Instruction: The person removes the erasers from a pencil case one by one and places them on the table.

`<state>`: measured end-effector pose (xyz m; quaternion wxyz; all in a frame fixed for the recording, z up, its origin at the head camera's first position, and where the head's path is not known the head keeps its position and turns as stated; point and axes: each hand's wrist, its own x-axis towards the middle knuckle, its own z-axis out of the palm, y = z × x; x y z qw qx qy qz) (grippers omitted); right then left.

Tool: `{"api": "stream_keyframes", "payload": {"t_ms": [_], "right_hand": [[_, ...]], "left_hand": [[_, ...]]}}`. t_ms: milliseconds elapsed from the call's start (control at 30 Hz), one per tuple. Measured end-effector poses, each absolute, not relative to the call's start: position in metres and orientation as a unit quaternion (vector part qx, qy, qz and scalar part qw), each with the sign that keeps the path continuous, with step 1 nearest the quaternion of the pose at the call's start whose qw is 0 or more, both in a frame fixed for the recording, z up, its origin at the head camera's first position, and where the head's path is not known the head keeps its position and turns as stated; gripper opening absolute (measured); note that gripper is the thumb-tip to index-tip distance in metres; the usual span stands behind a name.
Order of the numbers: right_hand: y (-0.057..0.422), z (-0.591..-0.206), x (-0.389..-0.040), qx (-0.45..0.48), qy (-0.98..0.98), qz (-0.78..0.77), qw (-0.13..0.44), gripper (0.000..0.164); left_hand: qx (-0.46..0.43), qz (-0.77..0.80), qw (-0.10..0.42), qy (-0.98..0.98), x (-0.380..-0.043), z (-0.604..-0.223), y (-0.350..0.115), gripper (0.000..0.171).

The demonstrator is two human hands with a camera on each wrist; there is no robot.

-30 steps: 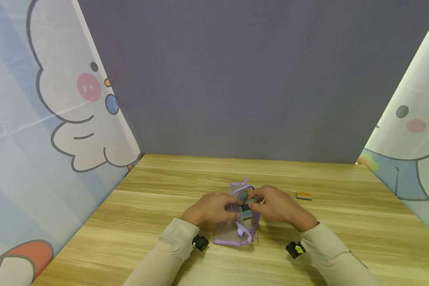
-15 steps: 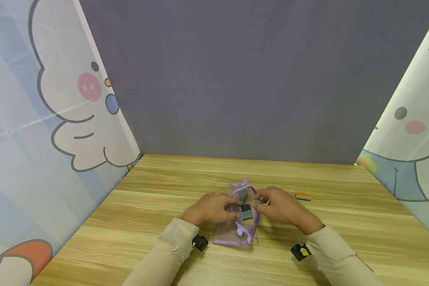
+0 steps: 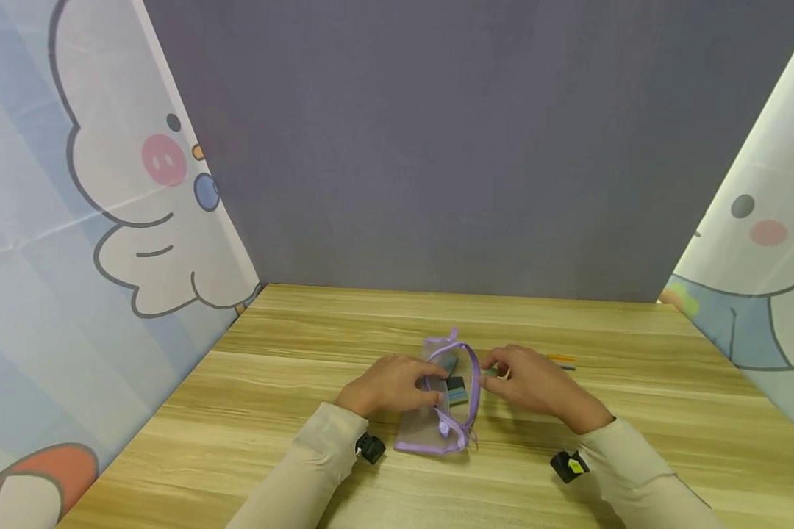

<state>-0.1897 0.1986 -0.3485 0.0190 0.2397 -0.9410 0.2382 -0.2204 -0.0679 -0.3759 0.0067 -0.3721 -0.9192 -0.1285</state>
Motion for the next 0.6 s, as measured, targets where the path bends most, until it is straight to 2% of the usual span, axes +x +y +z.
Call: {"api": "stream_keyframes", "payload": {"t_ms": [600], "right_hand": [[0.227, -0.345, -0.19, 0.211, -0.948, 0.24, -0.002, 0.032]], "left_hand": [[-0.366, -0.123, 0.003, -0.922, -0.22, -0.375, -0.067, 0.042]]}}
